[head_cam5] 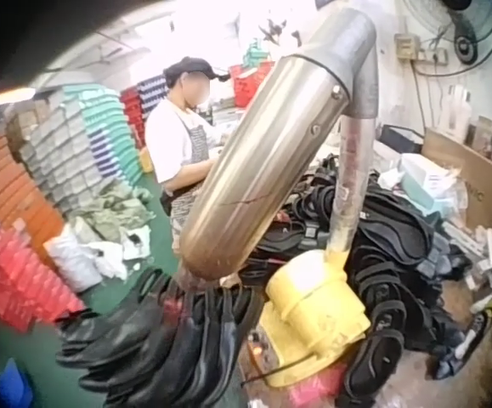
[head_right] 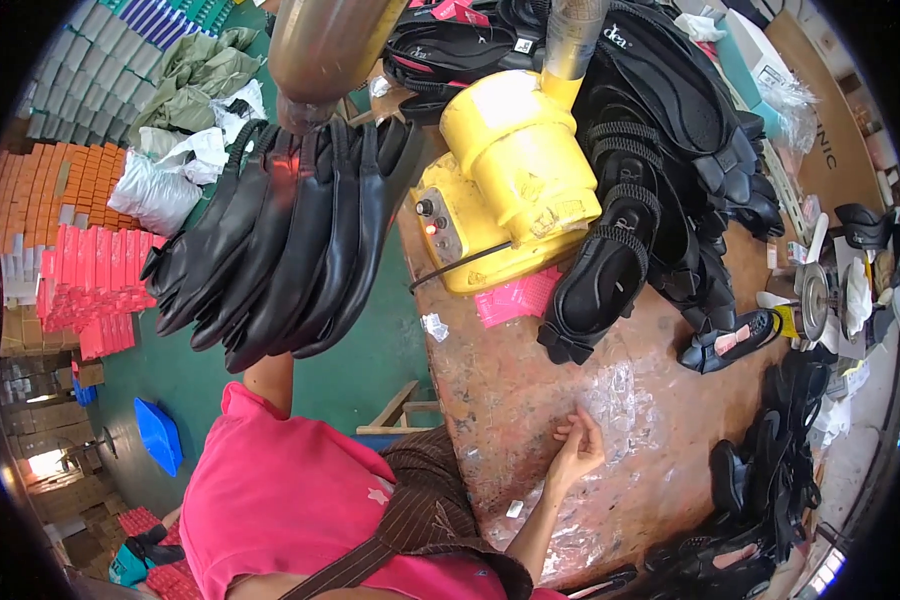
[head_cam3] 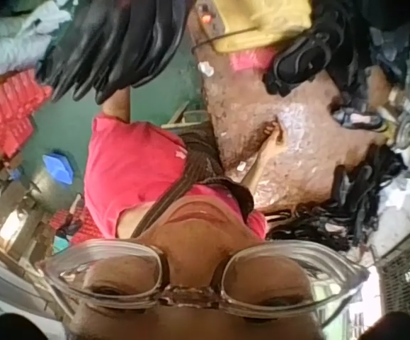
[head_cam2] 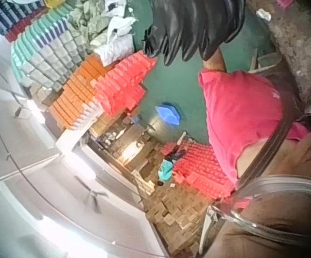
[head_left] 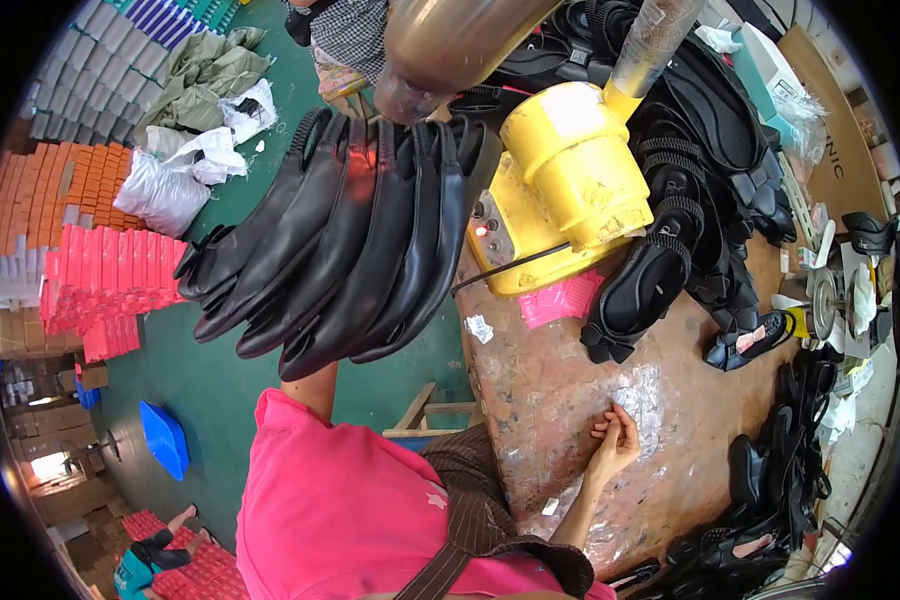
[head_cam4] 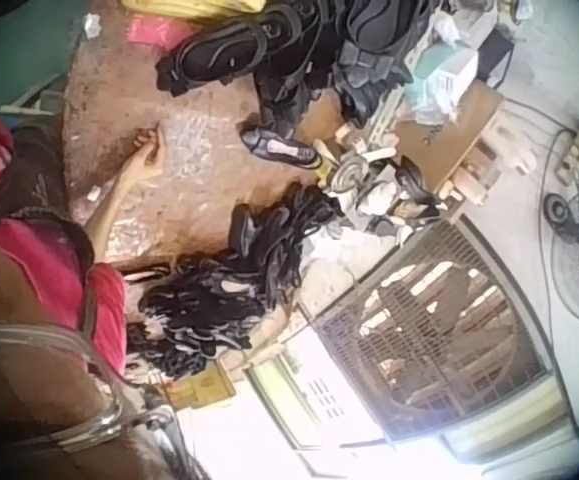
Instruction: Inserting insoles into flat shoes and stacking them at a production workbench in a shoe factory.
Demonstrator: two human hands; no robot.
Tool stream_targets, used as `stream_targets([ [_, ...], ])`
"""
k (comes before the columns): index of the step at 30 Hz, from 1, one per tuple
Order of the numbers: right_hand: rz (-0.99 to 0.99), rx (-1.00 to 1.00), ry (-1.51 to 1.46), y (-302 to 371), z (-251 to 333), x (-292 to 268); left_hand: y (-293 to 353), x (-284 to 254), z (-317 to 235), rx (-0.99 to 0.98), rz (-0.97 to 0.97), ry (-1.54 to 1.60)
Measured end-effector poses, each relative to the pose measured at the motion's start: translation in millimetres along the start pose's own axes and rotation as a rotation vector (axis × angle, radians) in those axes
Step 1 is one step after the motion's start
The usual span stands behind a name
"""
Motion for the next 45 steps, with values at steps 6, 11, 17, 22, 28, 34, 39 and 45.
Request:
stream_targets([
  [6,-0.019,-0.001,0.037,1,1,-1,-4,11,-9,-0.042,0.073,0.032],
  [11,-0.015,-0.009,0.029,2,5,2,-6,15,-14,-0.077,0.142,0.075],
  [17,-0.014,-0.013,0.023,1,2,0,-6,21,-17,-0.125,0.201,0.113],
  [22,-0.013,-0.013,0.016,1,1,-1,-4,33,-20,-0.158,0.261,0.145],
  [28,-0.005,-0.025,0.017,2,-2,0,6,24,-27,-0.150,0.201,0.226],
  [34,-0.012,-0.025,0.038,4,-2,3,-2,12,-24,-0.069,0.076,0.211],
  [39,-0.088,-0.060,0.059,8,9,-4,-61,21,1,-0.104,0.026,0.193],
  [45,-0.098,-0.215,0.229,4,31,14,-162,61,64,-0.246,0.040,0.144],
])
Point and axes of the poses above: each hand's wrist, its own y-axis away from the middle knuckle, its own x-axis out of the palm, z = x × y, the point moved 9 cm from there along -y, towards the middle knuckle, and after that the axes turned 7 degrees about z, right-handed, at the moved point
